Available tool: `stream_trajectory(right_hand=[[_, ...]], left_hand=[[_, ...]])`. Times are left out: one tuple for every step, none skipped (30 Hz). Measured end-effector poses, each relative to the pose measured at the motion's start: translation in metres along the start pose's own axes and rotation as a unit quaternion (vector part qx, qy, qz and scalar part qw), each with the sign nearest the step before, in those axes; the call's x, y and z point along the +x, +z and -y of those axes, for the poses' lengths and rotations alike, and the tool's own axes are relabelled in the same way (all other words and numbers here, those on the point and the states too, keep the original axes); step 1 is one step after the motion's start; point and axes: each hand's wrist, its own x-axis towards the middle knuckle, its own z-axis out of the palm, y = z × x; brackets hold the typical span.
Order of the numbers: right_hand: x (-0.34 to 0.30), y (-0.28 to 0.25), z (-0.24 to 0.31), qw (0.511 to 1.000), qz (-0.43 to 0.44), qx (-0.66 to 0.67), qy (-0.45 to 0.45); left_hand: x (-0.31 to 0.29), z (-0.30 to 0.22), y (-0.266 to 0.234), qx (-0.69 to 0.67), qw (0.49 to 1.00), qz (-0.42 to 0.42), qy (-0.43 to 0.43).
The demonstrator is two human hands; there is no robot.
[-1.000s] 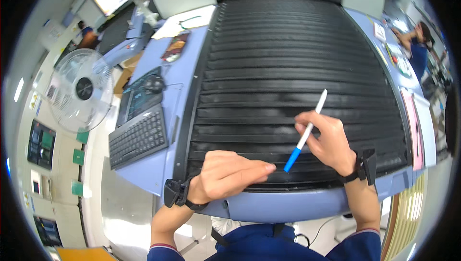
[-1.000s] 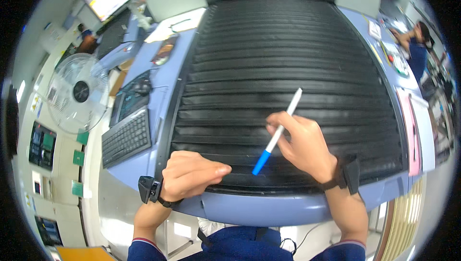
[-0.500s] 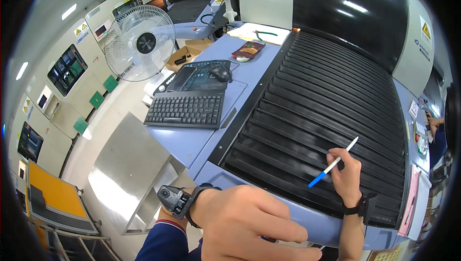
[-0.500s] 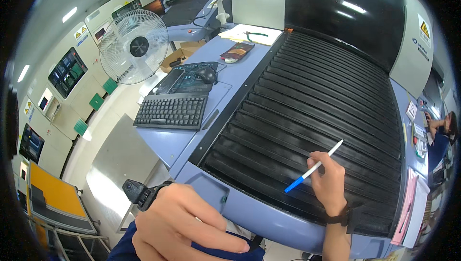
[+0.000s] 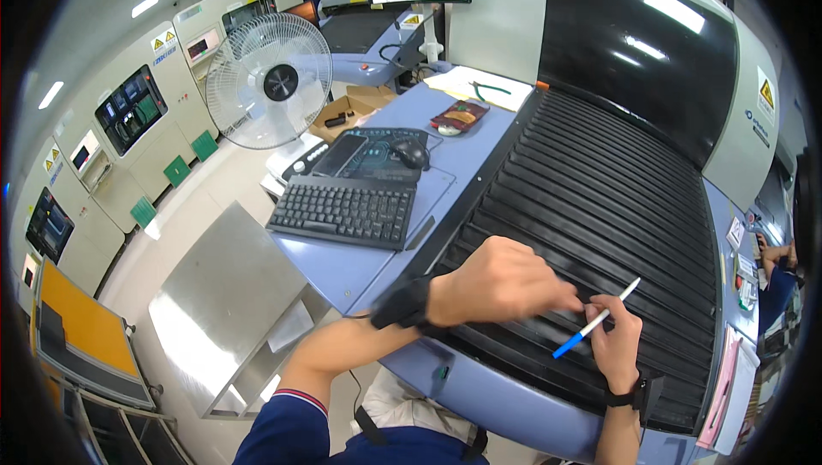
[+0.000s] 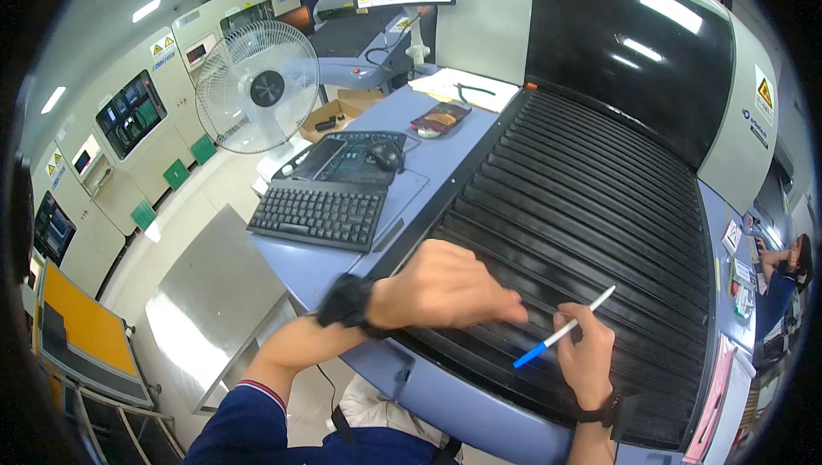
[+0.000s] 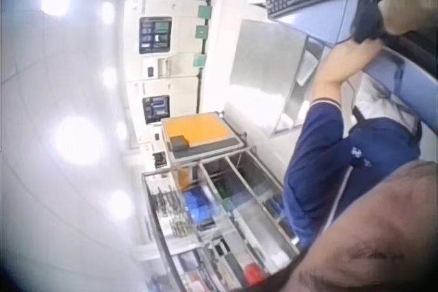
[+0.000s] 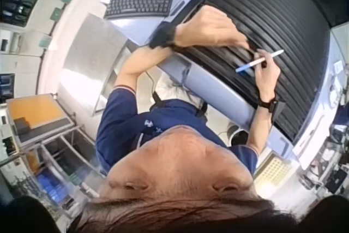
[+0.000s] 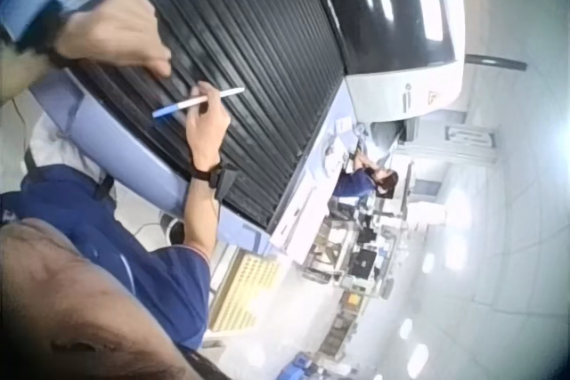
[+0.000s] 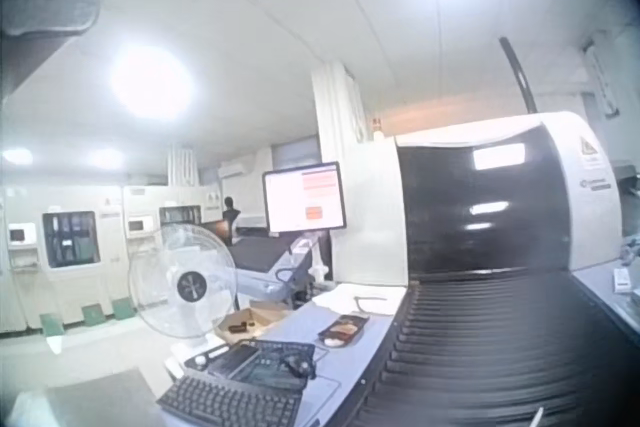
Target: Inspecting and marking a sheet of circuit boards using a specialized computer system and a pen.
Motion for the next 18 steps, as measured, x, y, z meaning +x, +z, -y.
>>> stream_trajectory(right_hand=[[0.001,0.001,0.000,1.000,-0.006,0.004,-0.006],[0.001,0.001,0.000,1.000,-0.010,0.008,-0.011],[0.003,0.001,0.000,1.000,-0.012,0.005,-0.022],[0.003,0.002,-0.001,1.000,-0.009,0.003,-0.028],[0.001,0.002,-0.001,1.000,0.000,0.000,-0.026],[0.001,0.003,-0.001,1.000,-0.002,0.008,-0.018],[0.000,0.004,-0.002,1.000,0.007,0.014,-0.011],[-0.001,0.005,-0.003,1.000,0.015,0.024,-0.009],[-0.003,0.007,-0.004,0.999,0.014,0.026,-0.011],[-0.004,0.008,-0.005,0.999,0.015,0.033,-0.024],[-0.006,0.008,-0.006,0.999,0.026,0.028,-0.016],[-0.006,0.009,-0.006,0.999,0.024,0.021,-0.021],[-0.006,0.009,-0.006,0.999,0.025,0.018,-0.025],[-0.006,0.010,-0.005,0.999,0.030,0.018,-0.030],[-0.006,0.010,-0.003,0.999,0.036,0.022,-0.014],[-0.005,0.011,-0.002,0.999,0.035,0.026,-0.010],[-0.004,0.011,0.000,0.999,0.035,0.023,-0.012],[-0.004,0.012,0.002,0.999,0.035,0.021,-0.010]], left_hand=[[-0.017,0.015,0.006,0.052,0.998,0.023,-0.018],[-0.034,0.024,0.013,0.104,0.994,0.035,-0.028],[-0.050,0.031,0.019,0.101,0.991,0.080,-0.037],[-0.065,0.033,0.023,0.091,0.992,0.087,-0.015],[-0.075,0.034,0.029,0.099,0.991,0.092,0.003],[-0.083,0.031,0.034,0.086,0.989,0.123,-0.020],[-0.088,0.027,0.039,0.057,0.988,0.132,-0.048],[-0.089,0.023,0.044,0.032,0.982,0.162,-0.086],[-0.089,0.019,0.047,0.023,0.985,0.148,-0.084],[-0.088,0.016,0.049,0.024,0.984,0.153,-0.093],[-0.086,0.014,0.051,0.025,0.978,0.174,-0.112],[-0.084,0.013,0.053,0.015,0.981,0.165,-0.100],[-0.083,0.014,0.052,0.006,0.980,0.172,-0.098],[-0.082,0.015,0.051,-0.006,0.983,0.155,-0.098],[-0.083,0.015,0.051,-0.016,0.978,0.179,-0.110],[-0.083,0.016,0.050,-0.029,0.976,0.179,-0.118],[-0.084,0.018,0.049,-0.040,0.975,0.179,-0.124],[-0.086,0.018,0.048,-0.044,0.973,0.186,-0.130]])
